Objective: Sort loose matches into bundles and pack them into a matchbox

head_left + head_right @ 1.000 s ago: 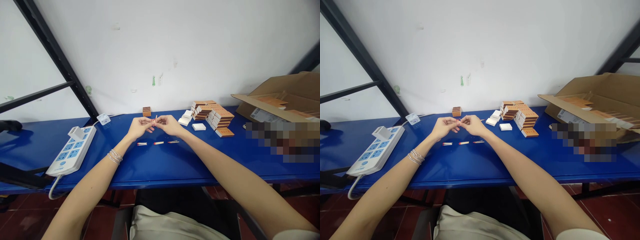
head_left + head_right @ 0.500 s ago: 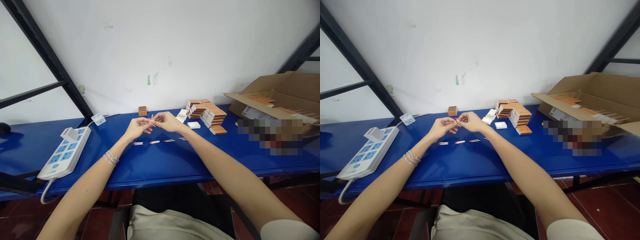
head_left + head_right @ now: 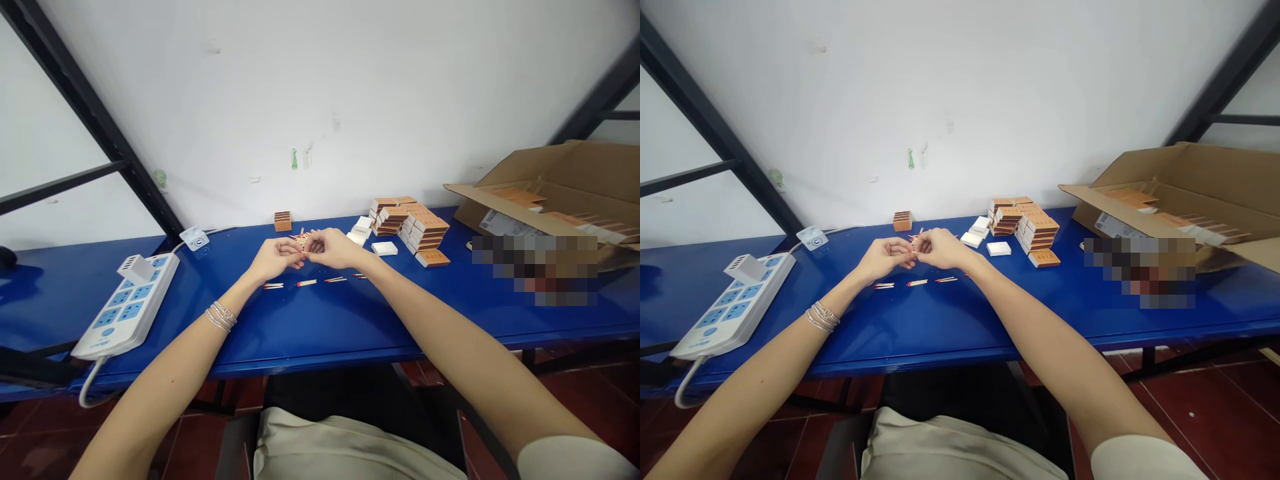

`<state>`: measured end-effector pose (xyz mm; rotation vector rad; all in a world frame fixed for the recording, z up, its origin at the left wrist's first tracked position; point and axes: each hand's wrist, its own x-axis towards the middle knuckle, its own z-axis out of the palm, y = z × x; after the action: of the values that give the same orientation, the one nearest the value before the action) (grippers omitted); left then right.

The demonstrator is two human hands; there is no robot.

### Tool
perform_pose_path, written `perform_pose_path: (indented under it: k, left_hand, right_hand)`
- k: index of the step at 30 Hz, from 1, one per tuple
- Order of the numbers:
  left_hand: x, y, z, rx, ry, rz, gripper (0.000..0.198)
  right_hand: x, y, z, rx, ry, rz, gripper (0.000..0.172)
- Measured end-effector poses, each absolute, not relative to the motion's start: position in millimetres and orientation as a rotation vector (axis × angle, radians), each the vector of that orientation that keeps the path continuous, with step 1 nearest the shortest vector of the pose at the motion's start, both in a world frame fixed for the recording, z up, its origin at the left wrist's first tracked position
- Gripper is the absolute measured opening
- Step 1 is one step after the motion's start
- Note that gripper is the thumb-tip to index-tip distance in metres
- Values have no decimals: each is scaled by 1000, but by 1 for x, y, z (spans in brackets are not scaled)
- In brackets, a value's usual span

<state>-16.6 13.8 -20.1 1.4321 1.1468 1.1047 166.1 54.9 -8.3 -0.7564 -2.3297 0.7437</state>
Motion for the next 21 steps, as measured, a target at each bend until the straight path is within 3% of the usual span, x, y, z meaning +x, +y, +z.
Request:
perform_pose_path:
  k: [4, 10, 21]
  left_hand:
    - [-19, 14, -20, 1485, 1132, 1060, 36]
    - [-34, 22, -21, 1852, 1419, 999, 21]
    - [-36, 22, -20, 2050, 1536, 893, 20]
  right_hand:
    - [176, 60, -1, -840, -2349, 739, 13]
    - [200, 68, 12, -1086, -2688, 862, 16]
    - [204, 69, 12, -1115, -2808, 948, 13]
